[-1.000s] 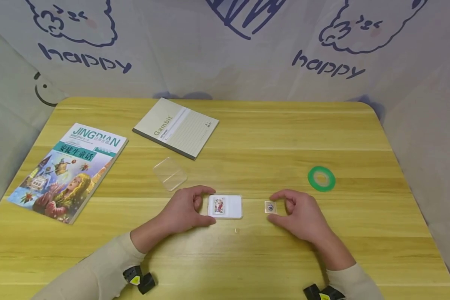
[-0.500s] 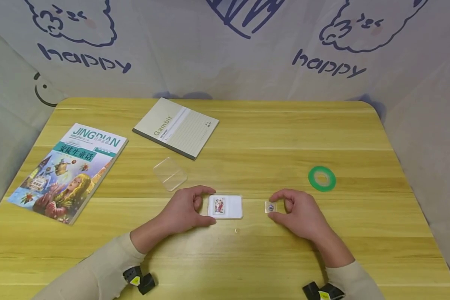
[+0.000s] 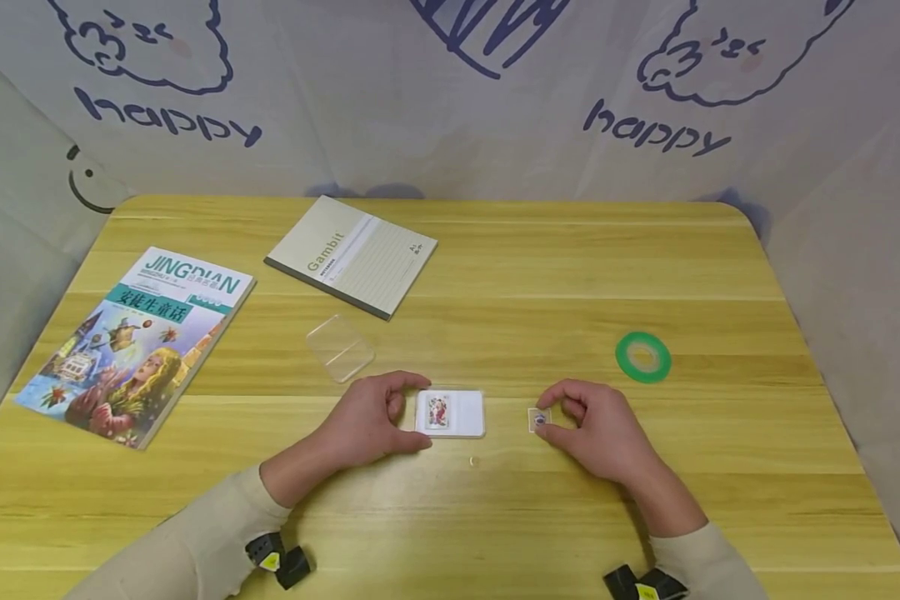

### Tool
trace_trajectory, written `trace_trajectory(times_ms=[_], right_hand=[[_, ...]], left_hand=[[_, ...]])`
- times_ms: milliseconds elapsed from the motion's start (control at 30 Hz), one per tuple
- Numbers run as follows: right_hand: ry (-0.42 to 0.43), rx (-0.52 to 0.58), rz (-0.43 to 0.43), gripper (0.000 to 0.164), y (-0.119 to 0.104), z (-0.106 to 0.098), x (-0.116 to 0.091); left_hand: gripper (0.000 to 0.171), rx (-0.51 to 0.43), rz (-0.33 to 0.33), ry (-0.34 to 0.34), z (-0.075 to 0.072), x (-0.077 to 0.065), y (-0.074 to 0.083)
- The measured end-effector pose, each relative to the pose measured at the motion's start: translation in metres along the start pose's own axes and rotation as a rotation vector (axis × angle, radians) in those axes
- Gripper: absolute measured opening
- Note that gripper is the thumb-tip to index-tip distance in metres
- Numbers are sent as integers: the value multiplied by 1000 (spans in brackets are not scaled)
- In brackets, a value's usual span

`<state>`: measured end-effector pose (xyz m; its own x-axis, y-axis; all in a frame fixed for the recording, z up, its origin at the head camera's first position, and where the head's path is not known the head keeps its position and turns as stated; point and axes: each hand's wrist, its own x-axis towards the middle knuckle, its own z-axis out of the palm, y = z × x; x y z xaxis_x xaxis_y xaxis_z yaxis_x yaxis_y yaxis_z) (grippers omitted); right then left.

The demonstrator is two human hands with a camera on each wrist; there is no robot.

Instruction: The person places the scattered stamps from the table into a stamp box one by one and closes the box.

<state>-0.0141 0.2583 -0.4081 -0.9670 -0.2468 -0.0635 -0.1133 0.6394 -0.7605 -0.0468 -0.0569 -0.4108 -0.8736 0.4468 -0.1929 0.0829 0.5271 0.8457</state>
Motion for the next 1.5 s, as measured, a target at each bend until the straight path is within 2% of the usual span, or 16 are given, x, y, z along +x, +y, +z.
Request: trace_trajectory(times_ms=[267,533,1000,1233,1500], right_hand=[[47,-38,-35,25,0,2,-2],[8,-22,-10,25,0,1,-2],[-18,14,-26,21,1,0,-2],[-4,104,5,14,1,2,0],[-17,210,2,16,-4,8,8]], left_hand=[[67,8,9,2,-1,0,0],[67,11,13,2,0,0,-1],[66,7,19,1,0,0,-1],[65,-1,13,-3,0,0,-1],[66,-4,10,-1,0,0,-1]])
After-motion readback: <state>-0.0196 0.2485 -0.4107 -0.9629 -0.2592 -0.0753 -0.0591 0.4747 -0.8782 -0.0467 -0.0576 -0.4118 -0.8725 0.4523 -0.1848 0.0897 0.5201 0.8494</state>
